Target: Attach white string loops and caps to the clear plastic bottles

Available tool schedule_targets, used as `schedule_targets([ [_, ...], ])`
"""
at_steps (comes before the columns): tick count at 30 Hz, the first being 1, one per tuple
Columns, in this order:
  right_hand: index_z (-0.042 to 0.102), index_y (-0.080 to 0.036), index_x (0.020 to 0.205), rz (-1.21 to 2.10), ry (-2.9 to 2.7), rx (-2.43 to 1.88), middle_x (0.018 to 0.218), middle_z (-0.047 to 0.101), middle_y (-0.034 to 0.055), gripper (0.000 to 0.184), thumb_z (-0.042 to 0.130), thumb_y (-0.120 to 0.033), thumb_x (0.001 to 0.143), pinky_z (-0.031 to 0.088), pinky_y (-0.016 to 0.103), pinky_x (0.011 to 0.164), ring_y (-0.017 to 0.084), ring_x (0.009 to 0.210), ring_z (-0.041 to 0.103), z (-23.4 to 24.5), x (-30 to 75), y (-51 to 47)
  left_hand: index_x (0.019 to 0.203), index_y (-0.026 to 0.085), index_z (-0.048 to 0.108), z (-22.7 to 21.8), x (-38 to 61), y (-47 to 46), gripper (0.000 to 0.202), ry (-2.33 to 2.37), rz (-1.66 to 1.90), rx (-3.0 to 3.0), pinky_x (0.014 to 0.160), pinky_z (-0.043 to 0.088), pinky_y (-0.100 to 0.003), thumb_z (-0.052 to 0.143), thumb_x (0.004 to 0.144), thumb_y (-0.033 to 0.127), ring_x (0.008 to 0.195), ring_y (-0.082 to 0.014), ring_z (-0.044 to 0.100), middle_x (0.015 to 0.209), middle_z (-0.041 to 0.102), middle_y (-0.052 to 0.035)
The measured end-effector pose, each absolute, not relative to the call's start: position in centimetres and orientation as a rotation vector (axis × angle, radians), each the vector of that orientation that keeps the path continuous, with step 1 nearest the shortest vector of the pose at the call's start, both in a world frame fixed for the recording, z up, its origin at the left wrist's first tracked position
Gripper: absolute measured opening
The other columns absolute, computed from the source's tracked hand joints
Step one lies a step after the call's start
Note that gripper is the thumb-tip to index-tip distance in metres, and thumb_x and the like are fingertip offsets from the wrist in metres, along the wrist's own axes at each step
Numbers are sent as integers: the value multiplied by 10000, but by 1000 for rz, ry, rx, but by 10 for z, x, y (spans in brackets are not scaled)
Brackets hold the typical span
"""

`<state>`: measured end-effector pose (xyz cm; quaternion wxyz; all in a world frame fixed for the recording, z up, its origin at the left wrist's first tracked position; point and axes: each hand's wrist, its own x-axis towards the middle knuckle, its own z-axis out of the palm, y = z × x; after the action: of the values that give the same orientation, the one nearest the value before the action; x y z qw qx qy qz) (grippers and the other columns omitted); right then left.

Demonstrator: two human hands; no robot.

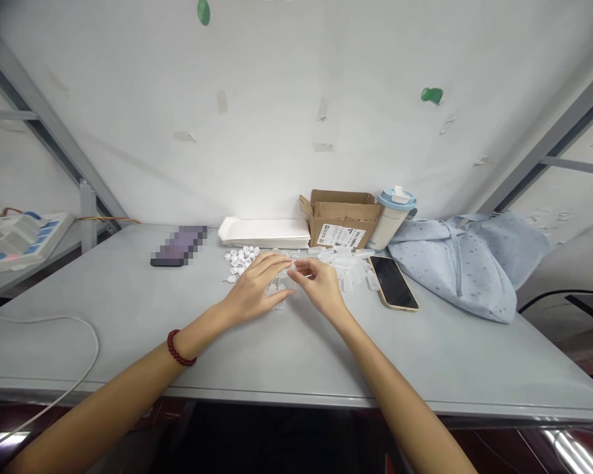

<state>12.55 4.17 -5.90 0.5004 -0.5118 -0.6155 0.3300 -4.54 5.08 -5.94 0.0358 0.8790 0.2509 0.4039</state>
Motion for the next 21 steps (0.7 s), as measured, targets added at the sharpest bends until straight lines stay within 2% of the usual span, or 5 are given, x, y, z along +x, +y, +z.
schedule_targets([
  [8, 652, -144, 829, 819, -1505, -1247, 783, 690, 69, 291, 693, -385, 670, 523, 305, 622, 189, 730, 639, -57, 124, 41, 1167, 174, 499, -64, -45, 52, 413, 840, 1210, 2741, 927, 429, -460, 631, 799, 306, 1126, -274, 470, 1157, 572, -116],
  [14, 664, -136, 792, 839, -1572, -1311, 742, 691, 71, 283, 640, -408, 715, 515, 293, 564, 174, 635, 623, -61, 126, 43, 1114, 179, 526, -66, -44, 52, 361, 855, 1114, 2713, 919, 421, -467, 630, 786, 288, 1100, -277, 479, 1114, 592, -109],
  [21, 650, -144, 718, 840, -1664, -1428, 614, 651, 21, 160, 584, -288, 736, 484, 261, 517, 142, 488, 601, -59, 127, 42, 1091, 170, 504, -68, -42, 49, 412, 953, 976, 2666, 901, 427, -444, 673, 725, 256, 1096, -283, 488, 1088, 585, -119],
])
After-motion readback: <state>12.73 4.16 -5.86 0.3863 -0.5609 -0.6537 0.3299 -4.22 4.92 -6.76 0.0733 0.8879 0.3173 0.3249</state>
